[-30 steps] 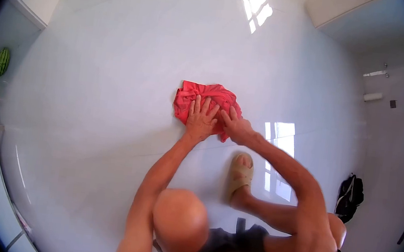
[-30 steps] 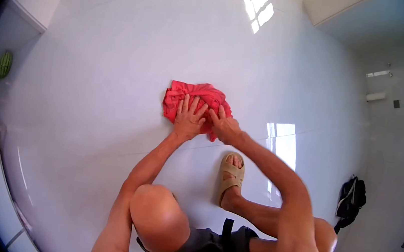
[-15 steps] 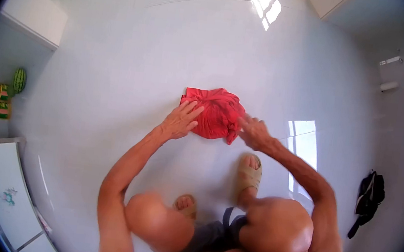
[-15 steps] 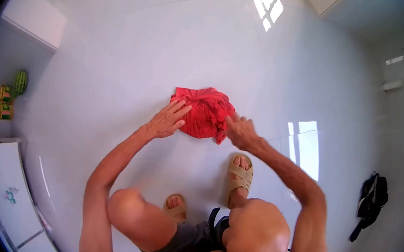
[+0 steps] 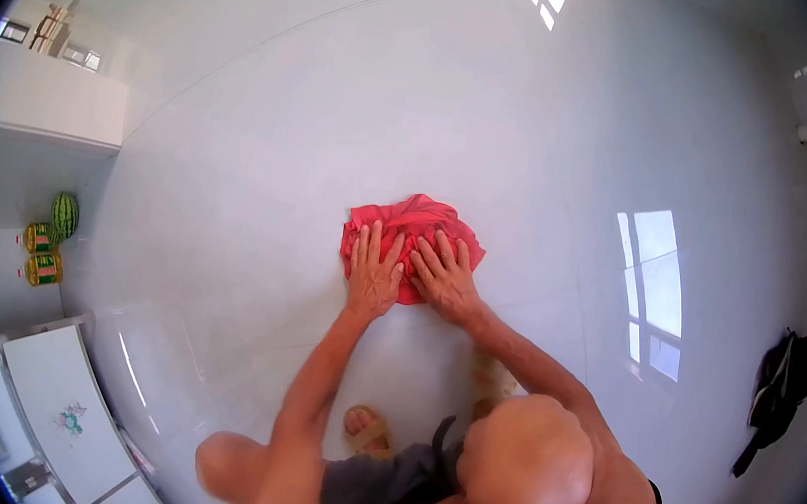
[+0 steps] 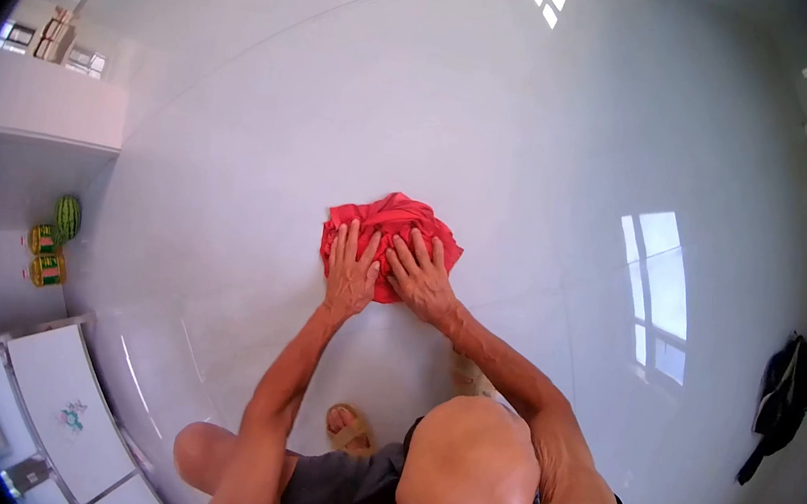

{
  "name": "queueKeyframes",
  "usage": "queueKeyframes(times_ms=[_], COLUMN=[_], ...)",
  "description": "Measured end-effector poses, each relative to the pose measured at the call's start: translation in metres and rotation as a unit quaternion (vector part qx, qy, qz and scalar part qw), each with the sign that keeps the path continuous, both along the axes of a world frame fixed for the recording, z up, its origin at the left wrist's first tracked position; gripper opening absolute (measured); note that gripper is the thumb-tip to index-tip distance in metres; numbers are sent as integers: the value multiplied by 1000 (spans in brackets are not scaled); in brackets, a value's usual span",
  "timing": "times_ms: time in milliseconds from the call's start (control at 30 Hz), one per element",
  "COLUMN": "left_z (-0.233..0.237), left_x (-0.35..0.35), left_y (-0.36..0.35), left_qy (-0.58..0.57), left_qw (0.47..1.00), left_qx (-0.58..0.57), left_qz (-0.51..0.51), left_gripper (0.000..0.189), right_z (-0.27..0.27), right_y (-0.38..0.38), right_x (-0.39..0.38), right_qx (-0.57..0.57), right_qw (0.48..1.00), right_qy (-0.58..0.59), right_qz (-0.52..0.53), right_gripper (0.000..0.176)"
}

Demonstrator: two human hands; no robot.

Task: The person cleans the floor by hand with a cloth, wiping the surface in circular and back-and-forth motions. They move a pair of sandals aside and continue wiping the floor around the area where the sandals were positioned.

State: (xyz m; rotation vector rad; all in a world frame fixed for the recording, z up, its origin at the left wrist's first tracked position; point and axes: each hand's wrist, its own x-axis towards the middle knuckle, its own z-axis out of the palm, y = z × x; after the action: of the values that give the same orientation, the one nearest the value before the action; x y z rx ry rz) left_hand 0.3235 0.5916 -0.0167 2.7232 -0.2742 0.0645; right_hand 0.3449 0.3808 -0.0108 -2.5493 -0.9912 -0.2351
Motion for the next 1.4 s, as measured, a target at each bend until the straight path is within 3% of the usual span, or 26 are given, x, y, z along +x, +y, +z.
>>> queueKeyframes(times_ms=[133,233,433,533,667,800,900,1100,1233,1400], left_z=[1,6,11,8,-3,-7,-12,-22,-28,-36], left_x=[-9,-6,30,54,91,131,141,63,14,10], left_y=[-22,-31,-164,-188,-180,-148,-93,25,27,-18], left_qy=[-7,-10,-2,-22,-54,-66,-30,33,41,9], left_qw=[997,997,977,979,984,996,999,980,953,939], left_qx=[-42,-69,-156,-141,-102,-45,-3,64,53,50], left_qz=[62,13,-143,-147,-132,-42,17,187,296,340], left_gripper=[59,61,57,55,56,55,54,53,53,53], right_z=[2,9,1,4,1,-8,-25,-32,-18,-18], right_y=[-7,-26,-156,-162,-146,-96,-39,87,98,60], right_x=[0,-7,-32,-16,33,92,118,89,61,65], right_qx=[3,-23,-19,-25,13,27,63,105,47,89], right_qw=[1000,999,989,980,982,979,986,994,995,990], right_qy=[26,25,-1,-7,-47,-43,-20,9,-16,13], right_qz=[-5,-22,-147,-198,-181,-199,-154,10,85,108], right_gripper=[51,52,51,51,52,51,56,56,50,46])
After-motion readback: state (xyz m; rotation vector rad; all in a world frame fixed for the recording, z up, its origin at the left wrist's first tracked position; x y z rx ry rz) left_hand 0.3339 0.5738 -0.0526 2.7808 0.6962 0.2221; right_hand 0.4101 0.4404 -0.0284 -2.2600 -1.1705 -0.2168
